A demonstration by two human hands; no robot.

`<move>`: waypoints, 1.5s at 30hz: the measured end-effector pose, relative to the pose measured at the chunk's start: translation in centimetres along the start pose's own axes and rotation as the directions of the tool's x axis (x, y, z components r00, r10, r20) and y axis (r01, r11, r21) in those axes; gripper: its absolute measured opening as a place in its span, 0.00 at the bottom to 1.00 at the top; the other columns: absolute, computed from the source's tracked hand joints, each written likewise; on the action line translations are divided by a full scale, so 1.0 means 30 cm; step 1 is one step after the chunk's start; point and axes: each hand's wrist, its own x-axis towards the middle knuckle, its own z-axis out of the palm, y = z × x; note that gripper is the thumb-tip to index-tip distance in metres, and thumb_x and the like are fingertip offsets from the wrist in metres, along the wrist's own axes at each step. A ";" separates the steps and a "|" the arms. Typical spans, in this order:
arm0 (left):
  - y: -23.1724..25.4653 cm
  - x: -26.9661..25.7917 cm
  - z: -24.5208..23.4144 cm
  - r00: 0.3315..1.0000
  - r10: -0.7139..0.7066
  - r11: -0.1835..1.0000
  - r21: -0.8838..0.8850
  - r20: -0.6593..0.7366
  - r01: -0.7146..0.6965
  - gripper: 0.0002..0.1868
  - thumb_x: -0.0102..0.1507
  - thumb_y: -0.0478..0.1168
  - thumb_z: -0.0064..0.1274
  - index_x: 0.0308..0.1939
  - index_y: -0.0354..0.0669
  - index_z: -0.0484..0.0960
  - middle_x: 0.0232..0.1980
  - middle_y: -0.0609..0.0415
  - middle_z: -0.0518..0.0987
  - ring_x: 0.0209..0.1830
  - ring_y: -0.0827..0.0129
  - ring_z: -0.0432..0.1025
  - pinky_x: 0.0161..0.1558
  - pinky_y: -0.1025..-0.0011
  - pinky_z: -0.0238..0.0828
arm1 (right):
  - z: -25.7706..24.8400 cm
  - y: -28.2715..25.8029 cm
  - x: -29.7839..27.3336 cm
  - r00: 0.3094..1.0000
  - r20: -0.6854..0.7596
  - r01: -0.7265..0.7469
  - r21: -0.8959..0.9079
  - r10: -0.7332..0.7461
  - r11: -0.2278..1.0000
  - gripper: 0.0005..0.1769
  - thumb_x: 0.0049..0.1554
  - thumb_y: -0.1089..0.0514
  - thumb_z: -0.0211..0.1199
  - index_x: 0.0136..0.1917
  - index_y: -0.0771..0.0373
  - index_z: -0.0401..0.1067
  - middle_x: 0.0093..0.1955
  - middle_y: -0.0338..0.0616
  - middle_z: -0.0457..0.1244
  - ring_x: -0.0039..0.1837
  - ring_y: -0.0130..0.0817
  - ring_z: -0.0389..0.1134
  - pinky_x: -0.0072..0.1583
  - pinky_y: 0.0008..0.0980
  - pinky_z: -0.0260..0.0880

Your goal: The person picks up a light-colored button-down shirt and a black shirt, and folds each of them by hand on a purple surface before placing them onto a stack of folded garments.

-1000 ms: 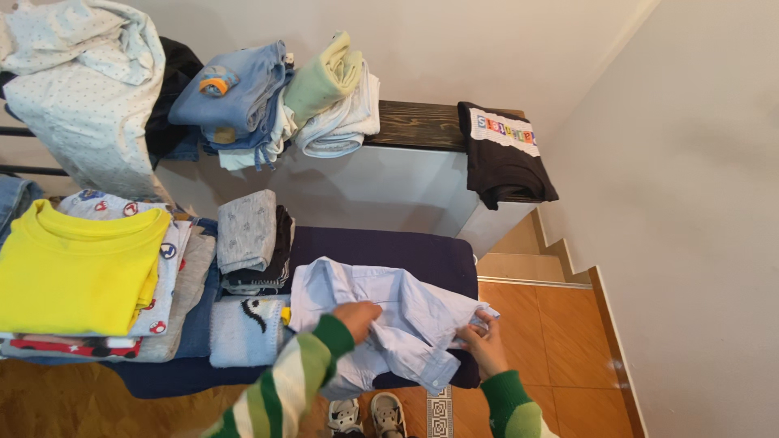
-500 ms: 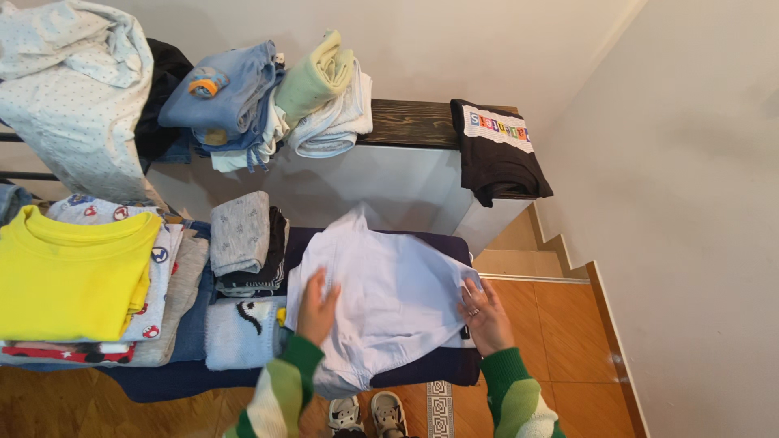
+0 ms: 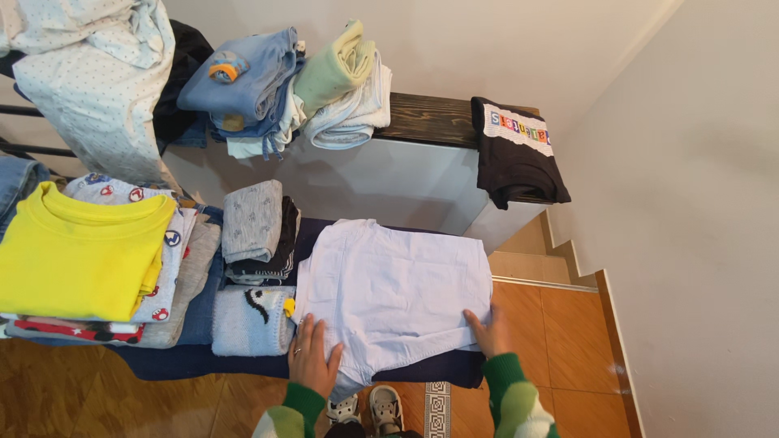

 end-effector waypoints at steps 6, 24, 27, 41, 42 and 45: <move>-0.017 -0.099 0.042 0.935 0.005 0.963 -0.249 -0.354 -0.099 0.32 0.66 0.47 0.52 0.72 0.40 0.64 0.76 0.28 0.62 0.72 0.30 0.62 0.61 0.42 0.67 | -0.080 0.080 -0.108 0.992 -0.080 -0.088 0.107 0.097 0.990 0.40 0.50 0.42 0.71 0.67 0.68 0.65 0.62 0.57 0.65 0.58 0.47 0.71 0.56 0.43 0.74; -0.247 -0.157 0.124 0.817 -0.546 0.558 -0.645 0.188 0.521 0.15 0.66 0.48 0.58 0.40 0.41 0.76 0.33 0.54 0.74 0.33 0.68 0.68 0.40 0.67 0.66 | -0.133 0.098 -0.267 0.992 -0.061 -0.063 0.531 0.113 0.845 0.07 0.56 0.57 0.69 0.42 0.58 0.71 0.55 0.46 0.71 0.51 0.31 0.66 0.47 0.31 0.60; -0.236 -0.167 0.154 0.732 -0.617 0.342 -0.739 0.289 0.580 0.16 0.65 0.49 0.59 0.40 0.39 0.76 0.33 0.50 0.78 0.31 0.68 0.71 0.34 0.68 0.70 | -0.082 0.089 -0.228 0.991 -0.022 -0.096 0.561 0.130 0.822 0.15 0.59 0.54 0.67 0.55 0.63 0.70 0.46 0.46 0.67 0.42 0.33 0.67 0.37 0.29 0.65; -0.235 -0.216 0.149 0.789 -0.596 0.514 -0.685 0.148 0.517 0.19 0.66 0.53 0.57 0.31 0.43 0.75 0.26 0.56 0.73 0.28 0.72 0.65 0.33 0.67 0.64 | -0.109 0.126 -0.457 0.962 0.075 -0.268 0.466 0.264 0.844 0.24 0.52 0.74 0.55 0.61 0.62 0.60 0.35 0.52 0.57 0.33 0.45 0.60 0.36 0.43 0.62; -0.230 -0.216 0.144 0.789 -0.597 0.519 -0.680 0.145 0.518 0.19 0.66 0.53 0.56 0.31 0.43 0.74 0.25 0.57 0.72 0.27 0.72 0.65 0.32 0.67 0.64 | -0.097 0.150 -0.456 0.962 0.048 -0.257 0.495 0.269 0.830 0.22 0.51 0.74 0.55 0.58 0.61 0.61 0.33 0.51 0.55 0.31 0.46 0.59 0.35 0.43 0.61; -0.223 -0.216 0.128 0.775 -0.612 0.546 -0.626 0.155 0.557 0.19 0.64 0.53 0.58 0.28 0.45 0.75 0.23 0.56 0.73 0.26 0.70 0.65 0.32 0.64 0.63 | -0.079 0.224 -0.407 0.985 -0.044 -0.117 0.527 0.165 0.842 0.23 0.51 0.74 0.54 0.58 0.62 0.59 0.31 0.49 0.52 0.29 0.44 0.56 0.31 0.41 0.60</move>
